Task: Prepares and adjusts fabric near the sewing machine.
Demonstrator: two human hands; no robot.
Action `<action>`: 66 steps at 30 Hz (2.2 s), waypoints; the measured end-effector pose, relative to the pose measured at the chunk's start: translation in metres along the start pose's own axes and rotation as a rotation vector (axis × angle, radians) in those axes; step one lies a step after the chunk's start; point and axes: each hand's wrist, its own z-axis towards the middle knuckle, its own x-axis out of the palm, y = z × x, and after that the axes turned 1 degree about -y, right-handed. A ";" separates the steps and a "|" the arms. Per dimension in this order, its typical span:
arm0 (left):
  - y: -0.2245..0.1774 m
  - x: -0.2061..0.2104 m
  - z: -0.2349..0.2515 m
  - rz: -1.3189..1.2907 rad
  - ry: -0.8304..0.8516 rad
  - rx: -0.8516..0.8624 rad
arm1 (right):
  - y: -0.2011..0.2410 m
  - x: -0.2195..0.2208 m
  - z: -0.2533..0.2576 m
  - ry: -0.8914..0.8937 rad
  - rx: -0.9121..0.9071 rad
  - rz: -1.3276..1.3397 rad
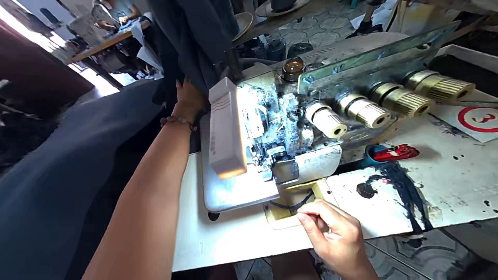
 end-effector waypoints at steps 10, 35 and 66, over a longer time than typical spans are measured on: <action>0.115 -0.072 -0.314 -0.071 -0.230 -0.114 | 0.007 0.000 0.003 -0.023 0.038 -0.012; 0.154 -0.086 -0.385 -0.552 -0.345 -0.438 | 0.057 0.006 -0.025 0.091 0.311 0.261; -0.064 0.067 -0.337 -0.640 -0.068 0.624 | 0.057 0.041 -0.095 0.415 0.715 0.537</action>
